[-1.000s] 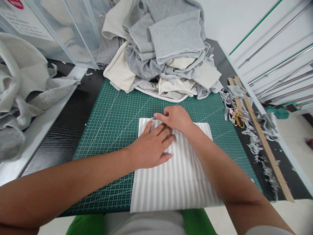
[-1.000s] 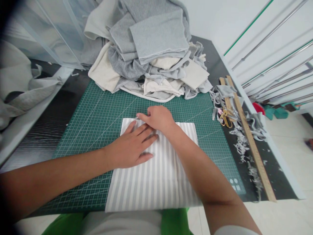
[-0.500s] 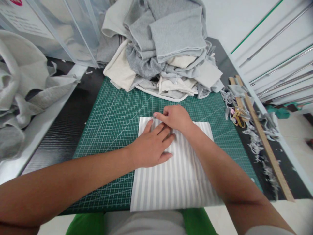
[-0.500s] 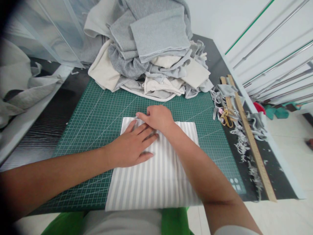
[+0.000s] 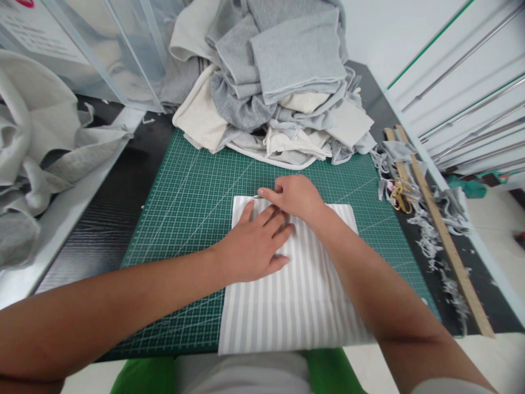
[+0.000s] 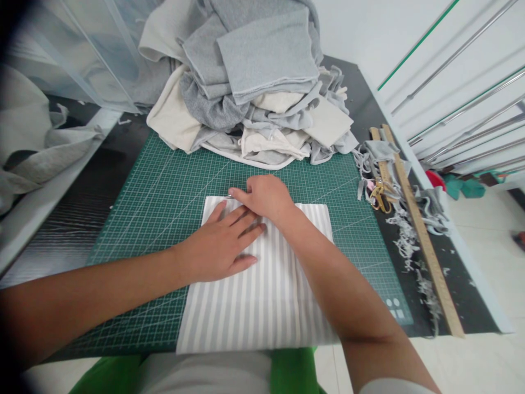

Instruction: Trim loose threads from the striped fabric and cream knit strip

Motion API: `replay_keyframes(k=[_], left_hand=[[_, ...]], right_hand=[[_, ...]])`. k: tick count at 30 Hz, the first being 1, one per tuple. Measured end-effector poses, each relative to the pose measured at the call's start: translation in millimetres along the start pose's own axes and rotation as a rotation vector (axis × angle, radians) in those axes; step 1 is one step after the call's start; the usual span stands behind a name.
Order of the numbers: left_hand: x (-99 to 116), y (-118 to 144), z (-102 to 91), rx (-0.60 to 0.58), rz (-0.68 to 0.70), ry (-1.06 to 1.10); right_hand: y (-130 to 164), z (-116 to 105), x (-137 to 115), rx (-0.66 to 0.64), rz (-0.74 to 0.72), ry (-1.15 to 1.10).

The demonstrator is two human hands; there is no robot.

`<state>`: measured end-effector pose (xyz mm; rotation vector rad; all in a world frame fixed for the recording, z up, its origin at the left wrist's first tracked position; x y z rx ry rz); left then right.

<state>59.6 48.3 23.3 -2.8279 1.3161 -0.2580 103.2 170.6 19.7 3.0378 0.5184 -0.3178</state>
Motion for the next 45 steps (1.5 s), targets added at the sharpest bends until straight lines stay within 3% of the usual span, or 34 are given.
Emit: replay_keyframes(k=[17, 34, 45], left_hand=[[0.5, -1.0, 0.2, 0.0, 0.017, 0.005], [-3.0, 4.7, -0.3, -0.001, -0.07, 0.003], [-1.9, 3.5, -0.6, -0.008, -0.049, -0.007]], right_hand=[[1.8, 2.5, -4.1, 0.056, 0.015, -0.002], [1.2, 6.3, 0.0, -0.01, 0.065, 0.02], [0.7, 6.9, -3.5, -0.007, 0.058, 0.006]])
Point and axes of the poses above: each hand's wrist, its own y-axis away from the middle knuckle, its own z-axis out of the palm, x = y × z, the point moved 10 cm from there along -y, towards the middle knuckle, and after that the axes turned 1 degree about -y, right-handed, at the moved point
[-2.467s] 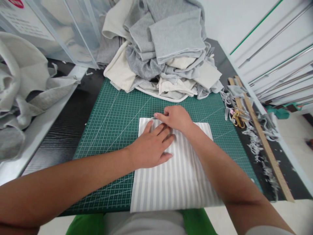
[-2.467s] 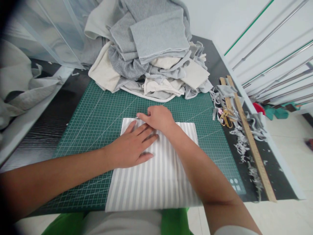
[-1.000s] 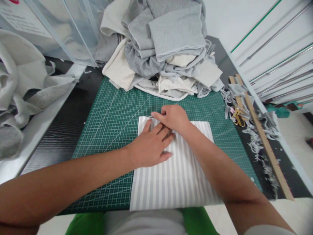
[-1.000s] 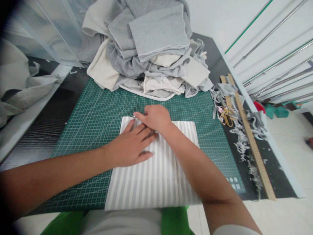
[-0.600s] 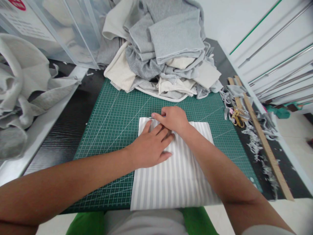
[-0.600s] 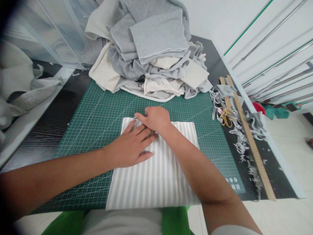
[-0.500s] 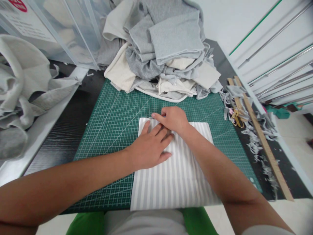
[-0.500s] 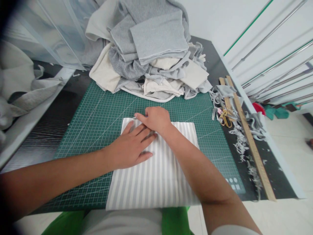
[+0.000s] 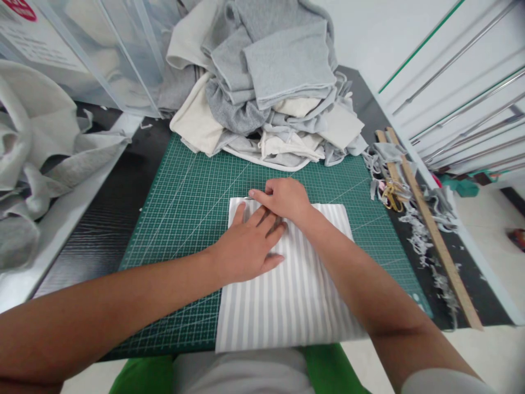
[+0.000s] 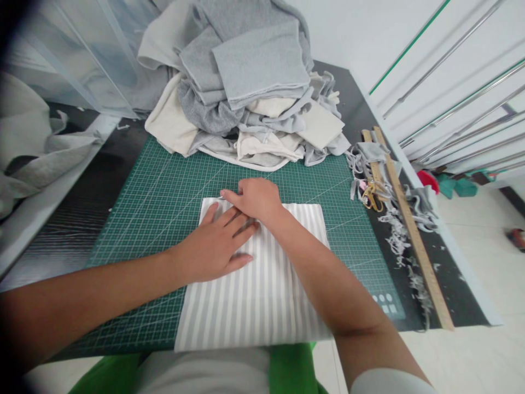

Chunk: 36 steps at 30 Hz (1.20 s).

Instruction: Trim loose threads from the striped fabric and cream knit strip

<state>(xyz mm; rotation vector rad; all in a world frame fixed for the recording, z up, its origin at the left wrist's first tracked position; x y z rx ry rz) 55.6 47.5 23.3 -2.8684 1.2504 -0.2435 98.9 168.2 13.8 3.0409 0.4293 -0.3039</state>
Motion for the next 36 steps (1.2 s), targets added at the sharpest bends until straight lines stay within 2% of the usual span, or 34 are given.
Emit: replay_keyframes(k=[16, 36], left_hand=[[0.0, -0.7, 0.9, -0.007, -0.001, 0.002], [0.1, -0.7, -0.5, 0.002, 0.008, 0.005]], right_hand=[[-0.6, 0.0, -2.1, -0.005, -0.002, 0.042], [6.0, -4.1, 0.2, 0.059, 0.021, 0.016]])
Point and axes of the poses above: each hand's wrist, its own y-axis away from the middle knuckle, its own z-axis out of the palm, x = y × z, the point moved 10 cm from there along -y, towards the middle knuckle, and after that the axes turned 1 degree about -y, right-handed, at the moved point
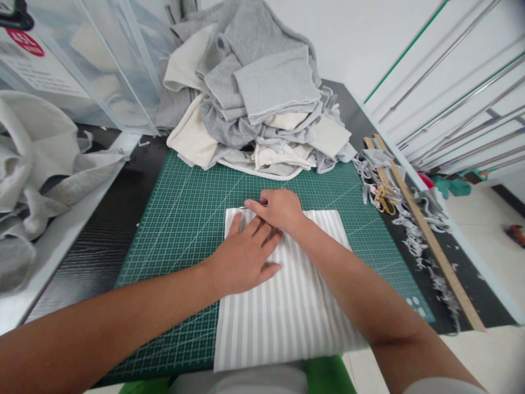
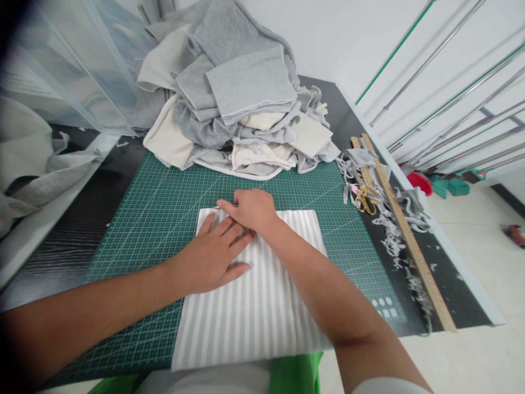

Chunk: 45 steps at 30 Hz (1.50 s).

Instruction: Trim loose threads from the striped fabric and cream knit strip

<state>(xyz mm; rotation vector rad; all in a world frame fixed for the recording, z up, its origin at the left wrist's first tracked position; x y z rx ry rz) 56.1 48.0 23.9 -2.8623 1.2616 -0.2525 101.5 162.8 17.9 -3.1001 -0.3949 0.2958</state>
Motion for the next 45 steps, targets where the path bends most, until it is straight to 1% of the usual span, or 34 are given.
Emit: replay_keyframes(k=[10, 27, 45], left_hand=[[-0.2, -0.6, -1.1, -0.007, -0.002, 0.019], [-0.8, -0.3, 0.3, -0.004, -0.004, 0.002], [-0.6, -0.9, 1.4, -0.01, -0.003, 0.008]], right_hand=[[1.2, -0.1, 0.6, 0.033, -0.022, -0.029], [1.6, 0.9, 1.2, 0.002, 0.007, -0.018], [1.5, 0.4, 2.0, 0.023, 0.004, -0.03]])
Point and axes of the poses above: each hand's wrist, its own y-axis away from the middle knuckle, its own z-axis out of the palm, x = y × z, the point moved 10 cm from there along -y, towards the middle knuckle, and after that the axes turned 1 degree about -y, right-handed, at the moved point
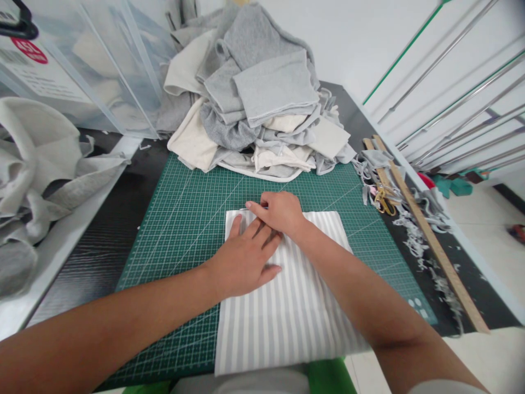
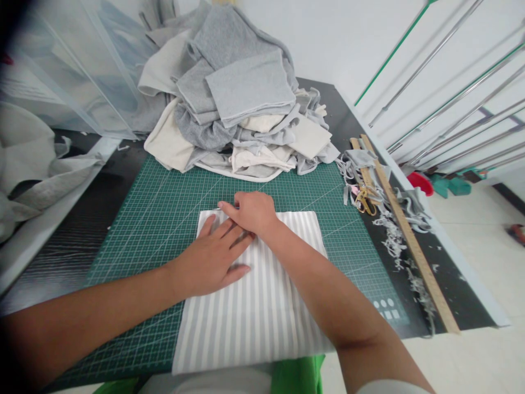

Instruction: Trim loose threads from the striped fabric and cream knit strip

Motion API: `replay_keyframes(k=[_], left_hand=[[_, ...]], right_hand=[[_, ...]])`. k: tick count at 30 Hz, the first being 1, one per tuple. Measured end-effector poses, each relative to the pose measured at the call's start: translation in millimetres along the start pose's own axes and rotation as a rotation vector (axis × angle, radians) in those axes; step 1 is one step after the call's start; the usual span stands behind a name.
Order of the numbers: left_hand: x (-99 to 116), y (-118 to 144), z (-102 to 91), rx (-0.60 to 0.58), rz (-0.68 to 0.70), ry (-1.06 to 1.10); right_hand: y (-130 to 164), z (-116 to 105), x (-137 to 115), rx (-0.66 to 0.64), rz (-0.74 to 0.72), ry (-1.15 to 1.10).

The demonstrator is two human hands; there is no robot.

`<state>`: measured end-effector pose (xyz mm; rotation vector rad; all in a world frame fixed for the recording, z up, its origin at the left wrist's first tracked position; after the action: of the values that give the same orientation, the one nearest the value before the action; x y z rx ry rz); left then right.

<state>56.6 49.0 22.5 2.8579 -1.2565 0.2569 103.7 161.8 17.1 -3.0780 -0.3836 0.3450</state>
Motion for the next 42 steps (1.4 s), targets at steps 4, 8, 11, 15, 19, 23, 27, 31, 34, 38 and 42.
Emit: replay_keyframes(k=[4, 8, 11, 15, 19, 23, 27, 31, 34, 38, 42], left_hand=[[0.1, -0.2, -0.1, 0.0, 0.001, -0.002], [0.3, -0.4, -0.3, 0.002, 0.001, -0.004], [0.1, -0.3, -0.1, 0.002, 0.0, -0.004], [0.1, -0.2, 0.3, 0.001, 0.0, -0.004], [0.3, 0.0, 0.4, 0.0, 0.004, -0.004], [0.0, 0.3, -0.2, 0.001, 0.002, -0.001], [-0.6, 1.0, -0.4, 0.007, -0.008, 0.001], [-1.1, 1.1, 0.8, 0.009, -0.018, -0.003], [-1.1, 1.0, 0.8, 0.014, -0.018, -0.005], [-1.3, 1.2, -0.6, 0.014, -0.018, 0.002], [-0.7, 1.3, -2.3, 0.017, -0.009, 0.0]], right_hand=[[0.2, 0.6, -0.5, -0.002, -0.005, 0.006], [0.0, 0.0, -0.7, 0.011, -0.014, 0.007], [-0.1, 0.5, -0.4, 0.011, -0.015, 0.005], [0.0, 1.2, 0.6, 0.009, -0.01, 0.004], [0.5, 1.2, 0.0, 0.004, -0.014, 0.006], [0.3, 0.4, -0.1, -0.006, -0.007, 0.004], [-2.4, 1.4, 0.9, -0.048, -0.017, -0.004], [-6.1, 2.6, 0.2, -0.103, -0.069, -0.023], [-7.9, 2.8, 0.4, -0.131, -0.087, -0.037], [-8.9, 3.0, 0.4, -0.133, -0.076, -0.046], [-8.9, 4.4, 0.1, -0.122, -0.059, -0.024]])
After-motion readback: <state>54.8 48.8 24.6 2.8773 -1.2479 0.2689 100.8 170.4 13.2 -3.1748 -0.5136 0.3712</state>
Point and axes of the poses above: each hand's wrist, its own y-axis away from the middle knuckle, its own z-axis out of the palm, x = y × z, the point moved 10 cm from there along -y, towards the middle knuckle, and after that the axes turned 1 degree about -y, right-handed, at the moved point
